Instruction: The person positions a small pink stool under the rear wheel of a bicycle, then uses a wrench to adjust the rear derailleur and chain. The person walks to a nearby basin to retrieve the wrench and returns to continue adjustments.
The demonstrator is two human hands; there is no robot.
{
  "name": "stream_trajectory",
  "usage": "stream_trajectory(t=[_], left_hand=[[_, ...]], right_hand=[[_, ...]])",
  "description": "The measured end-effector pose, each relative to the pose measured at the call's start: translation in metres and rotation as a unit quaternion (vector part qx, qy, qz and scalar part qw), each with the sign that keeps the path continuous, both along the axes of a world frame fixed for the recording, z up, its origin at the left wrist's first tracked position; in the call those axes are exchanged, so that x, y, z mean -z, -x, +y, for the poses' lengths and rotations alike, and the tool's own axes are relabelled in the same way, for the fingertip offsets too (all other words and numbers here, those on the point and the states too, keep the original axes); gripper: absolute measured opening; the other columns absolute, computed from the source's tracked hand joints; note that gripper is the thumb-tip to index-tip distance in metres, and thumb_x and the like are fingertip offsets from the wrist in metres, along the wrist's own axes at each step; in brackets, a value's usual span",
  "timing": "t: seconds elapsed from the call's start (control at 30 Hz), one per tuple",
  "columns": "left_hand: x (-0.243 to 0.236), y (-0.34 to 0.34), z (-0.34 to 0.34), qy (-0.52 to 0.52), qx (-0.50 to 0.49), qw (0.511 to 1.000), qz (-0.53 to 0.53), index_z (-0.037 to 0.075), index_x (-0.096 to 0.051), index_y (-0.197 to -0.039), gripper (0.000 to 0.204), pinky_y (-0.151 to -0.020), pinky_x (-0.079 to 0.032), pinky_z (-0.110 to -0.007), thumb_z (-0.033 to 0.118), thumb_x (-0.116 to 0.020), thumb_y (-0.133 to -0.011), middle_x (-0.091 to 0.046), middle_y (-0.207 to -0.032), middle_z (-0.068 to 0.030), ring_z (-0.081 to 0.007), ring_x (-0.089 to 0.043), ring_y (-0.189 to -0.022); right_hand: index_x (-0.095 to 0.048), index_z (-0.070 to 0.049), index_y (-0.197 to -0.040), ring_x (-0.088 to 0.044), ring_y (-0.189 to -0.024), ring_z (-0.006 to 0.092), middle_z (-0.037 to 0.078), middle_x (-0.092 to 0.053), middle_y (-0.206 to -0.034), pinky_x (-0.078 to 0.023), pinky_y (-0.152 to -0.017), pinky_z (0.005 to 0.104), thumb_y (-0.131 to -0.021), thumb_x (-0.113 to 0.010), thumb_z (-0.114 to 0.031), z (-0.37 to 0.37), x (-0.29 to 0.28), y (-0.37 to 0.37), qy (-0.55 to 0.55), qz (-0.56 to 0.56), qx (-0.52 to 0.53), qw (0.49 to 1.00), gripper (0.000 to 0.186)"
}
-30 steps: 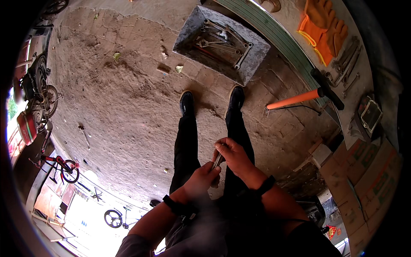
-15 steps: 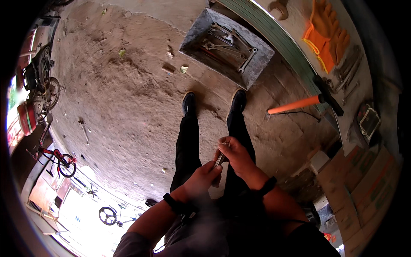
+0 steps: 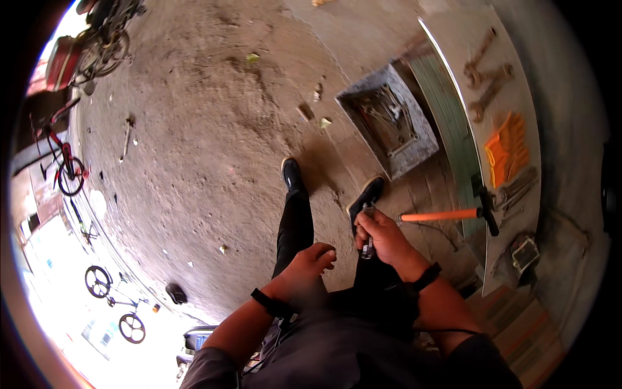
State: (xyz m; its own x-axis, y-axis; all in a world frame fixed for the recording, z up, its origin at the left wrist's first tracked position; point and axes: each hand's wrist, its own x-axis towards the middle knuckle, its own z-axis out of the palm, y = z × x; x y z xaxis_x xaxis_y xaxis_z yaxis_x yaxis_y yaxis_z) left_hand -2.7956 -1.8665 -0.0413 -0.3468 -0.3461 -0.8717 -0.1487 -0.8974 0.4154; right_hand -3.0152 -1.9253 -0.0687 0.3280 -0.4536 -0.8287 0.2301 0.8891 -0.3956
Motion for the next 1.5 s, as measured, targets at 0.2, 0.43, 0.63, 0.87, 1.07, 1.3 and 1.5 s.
stream_trajectory(t=[0.2,0.43,0.63,0.87,1.07,1.3,1.5], left_hand=[[0.005,-0.131,0.02,0.076,-0.015,0.987,-0.138,0.002,-0.061,-0.114,0.035,-0.077,-0.053,-0.034,0.032,-0.053,-0.096,-0.067,-0.102,-0.0155,-0.0239,-0.066,-0.091],[-0.037,-0.293,0.072,0.024,-0.263,0.949,-0.173,-0.001,-0.06,-0.116,0.041,-0.073,-0.053,-0.033,0.035,-0.053,-0.096,-0.069,-0.101,-0.0144,-0.0216,-0.068,-0.085],[-0.064,-0.363,0.109,-0.031,-0.377,0.908,-0.182,-0.002,-0.058,-0.119,0.041,-0.069,-0.053,-0.031,0.032,-0.054,-0.096,-0.069,-0.101,-0.0123,-0.0183,-0.067,-0.082],[-0.079,-0.443,0.077,-0.034,-0.464,0.863,-0.197,-0.003,-0.057,-0.119,0.041,-0.071,-0.053,-0.032,0.032,-0.053,-0.097,-0.068,-0.103,-0.0129,-0.0191,-0.067,-0.083],[-0.093,-0.542,0.041,-0.064,-0.543,0.807,-0.223,-0.003,-0.056,-0.117,0.039,-0.071,-0.053,-0.032,0.03,-0.054,-0.098,-0.068,-0.102,-0.0136,-0.0198,-0.067,-0.084],[-0.114,-0.649,0.022,-0.096,-0.663,0.714,-0.202,-0.003,-0.054,-0.119,0.038,-0.069,-0.052,-0.032,0.028,-0.053,-0.098,-0.068,-0.103,-0.0145,-0.0209,-0.067,-0.084],[-0.079,-0.792,0.018,-0.144,-0.696,0.678,-0.187,-0.004,-0.056,-0.117,0.035,-0.068,-0.053,-0.032,0.025,-0.052,-0.099,-0.068,-0.102,-0.0163,-0.022,-0.067,-0.082]], right_hand=[[-0.058,-0.005,-0.086,-0.043,-0.045,0.0089,-0.001,-0.049,-0.062,-0.036,-0.044,0.0246,-0.099,-0.054,-0.03,-0.053,-0.042,-0.036,0.027,0.109,-0.171,0.979,0.029],[-0.064,-0.008,-0.095,-0.047,-0.051,0.0086,-0.003,-0.052,-0.066,-0.038,-0.047,0.0244,-0.099,-0.05,-0.044,-0.128,-0.084,-0.119,0.072,0.198,-0.318,0.924,0.039],[-0.063,-0.008,-0.082,-0.049,-0.047,0.0106,-0.002,-0.053,-0.059,-0.04,-0.046,0.0259,-0.097,-0.049,-0.053,-0.207,-0.108,-0.196,0.08,0.227,-0.363,0.9,0.05],[-0.052,-0.01,-0.064,-0.04,-0.039,0.0146,0.001,-0.044,-0.05,-0.03,-0.041,0.0301,-0.09,-0.053,-0.051,-0.29,-0.106,-0.304,0.112,0.294,-0.434,0.844,0.049],[-0.05,-0.012,-0.064,-0.037,-0.038,0.0132,0.001,-0.042,-0.05,-0.026,-0.037,0.0297,-0.087,-0.056,-0.048,-0.385,-0.086,-0.438,0.1,0.349,-0.418,0.833,0.043],[-0.048,-0.011,-0.065,-0.033,-0.038,0.0119,-0.001,-0.039,-0.05,-0.026,-0.038,0.0287,-0.088,-0.054,-0.046,-0.478,-0.1,-0.713,0.157,0.292,-0.503,0.799,0.042],[-0.052,-0.01,-0.066,-0.038,-0.041,0.0111,-0.002,-0.043,-0.052,-0.029,-0.042,0.0279,-0.091,-0.053,-0.043,-0.495,-0.07,-0.983,0.198,0.212,-0.557,0.778,0.041]])
